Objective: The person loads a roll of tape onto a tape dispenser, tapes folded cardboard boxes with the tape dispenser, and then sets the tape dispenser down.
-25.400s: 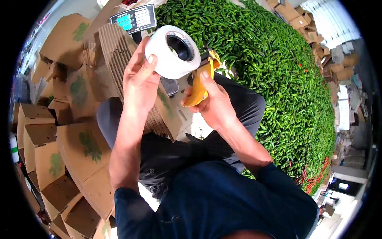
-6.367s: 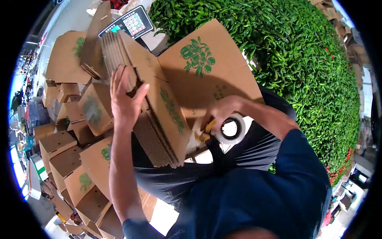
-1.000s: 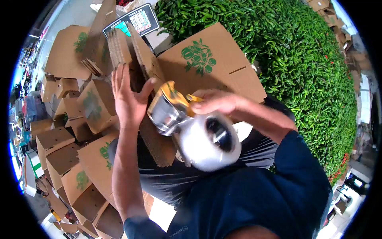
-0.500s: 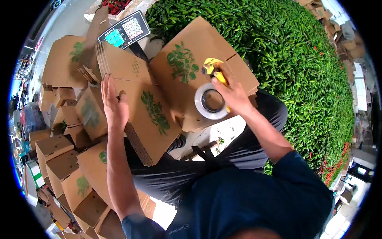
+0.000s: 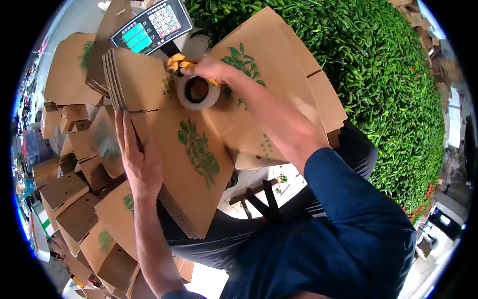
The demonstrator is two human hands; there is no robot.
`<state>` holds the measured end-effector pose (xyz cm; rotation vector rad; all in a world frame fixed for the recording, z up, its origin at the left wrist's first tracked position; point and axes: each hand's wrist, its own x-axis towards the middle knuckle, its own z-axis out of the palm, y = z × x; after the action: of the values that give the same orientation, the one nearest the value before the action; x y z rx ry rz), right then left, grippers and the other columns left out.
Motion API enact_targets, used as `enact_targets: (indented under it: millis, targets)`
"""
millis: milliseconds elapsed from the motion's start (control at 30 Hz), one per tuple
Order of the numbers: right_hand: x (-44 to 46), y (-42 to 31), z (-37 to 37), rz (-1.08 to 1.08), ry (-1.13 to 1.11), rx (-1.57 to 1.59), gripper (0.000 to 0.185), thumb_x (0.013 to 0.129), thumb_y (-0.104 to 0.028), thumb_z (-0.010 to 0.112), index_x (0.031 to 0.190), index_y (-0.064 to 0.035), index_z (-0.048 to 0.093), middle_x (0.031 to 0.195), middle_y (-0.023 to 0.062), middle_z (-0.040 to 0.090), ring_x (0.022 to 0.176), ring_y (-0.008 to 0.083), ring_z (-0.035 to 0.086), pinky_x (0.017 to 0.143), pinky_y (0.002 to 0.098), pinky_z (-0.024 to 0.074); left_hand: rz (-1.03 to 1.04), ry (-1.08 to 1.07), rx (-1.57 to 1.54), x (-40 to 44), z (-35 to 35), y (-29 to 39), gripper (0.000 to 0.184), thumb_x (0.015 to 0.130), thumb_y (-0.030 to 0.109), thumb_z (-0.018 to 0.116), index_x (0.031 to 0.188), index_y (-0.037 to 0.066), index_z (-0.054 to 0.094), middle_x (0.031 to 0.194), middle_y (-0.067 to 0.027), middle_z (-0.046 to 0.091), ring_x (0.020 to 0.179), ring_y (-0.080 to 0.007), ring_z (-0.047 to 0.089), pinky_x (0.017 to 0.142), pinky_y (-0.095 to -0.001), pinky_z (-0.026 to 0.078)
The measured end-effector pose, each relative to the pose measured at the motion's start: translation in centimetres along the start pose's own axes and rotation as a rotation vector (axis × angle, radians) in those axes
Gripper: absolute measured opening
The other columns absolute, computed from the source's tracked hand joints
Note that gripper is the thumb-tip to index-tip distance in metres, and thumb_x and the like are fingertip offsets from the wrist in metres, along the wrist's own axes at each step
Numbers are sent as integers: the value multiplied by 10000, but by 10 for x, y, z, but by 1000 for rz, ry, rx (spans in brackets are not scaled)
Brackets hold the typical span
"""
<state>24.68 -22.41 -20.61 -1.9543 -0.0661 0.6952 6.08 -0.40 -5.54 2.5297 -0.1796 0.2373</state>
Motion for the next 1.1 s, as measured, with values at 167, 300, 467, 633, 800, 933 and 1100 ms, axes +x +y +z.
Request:
enact_targets:
  millis: [167,300,467,633,800,933,1100]
  targets:
    - [5,-7,18,-62,-152,-284,663,877,-524,646,1412,-147,539,1265,178,631,1120,276,630,901,400,511,7,-22,40,1,-3,1,668,848,30,503,1489,-23,324,1567,-241,275,1468,-373,254,1188,-427,226]
    - [-37,27,28,-234,-377,-367,602,902,-456,628,1430,-189,515,1055,192,685,901,264,672,818,401,521,31,8,-2,2,1,-4,650,855,20,495,1482,-30,333,1563,-235,289,1469,-369,253,1190,-418,225]
    - [-181,42,50,-180,-440,-99,517,915,-346,614,1396,-177,528,975,180,687,776,262,666,732,405,533,5,5,40,4,3,5,632,861,16,504,1472,-36,350,1559,-225,305,1472,-353,252,1192,-407,221]
    - [-172,52,42,-50,-561,-266,507,876,-373,662,1327,-149,609,844,122,698,693,234,641,656,378,524,-8,20,-92,8,9,1,573,889,66,469,1442,-66,399,1557,-221,324,1477,-336,249,1191,-385,214]
    - [-100,-1,18,-66,-957,-630,614,818,-442,736,1271,-41,632,952,125,709,834,228,663,725,373,529,-78,32,-347,7,7,7,562,916,152,398,1424,-85,433,1581,-200,301,1482,-301,250,1185,-364,205]
    - [-30,34,51,-459,-1225,-673,670,806,-452,756,1278,3,614,1100,153,686,952,230,654,798,387,529,-109,28,-308,4,6,6,564,907,130,394,1433,-66,436,1587,-187,298,1483,-279,250,1186,-356,196]
    - [-60,-22,44,-269,-1219,-966,723,786,-468,766,1320,-15,588,1133,148,687,989,250,652,832,391,530,-180,21,-371,9,5,23,566,912,106,414,1459,-39,411,1597,-150,287,1477,-265,260,1190,-353,194]
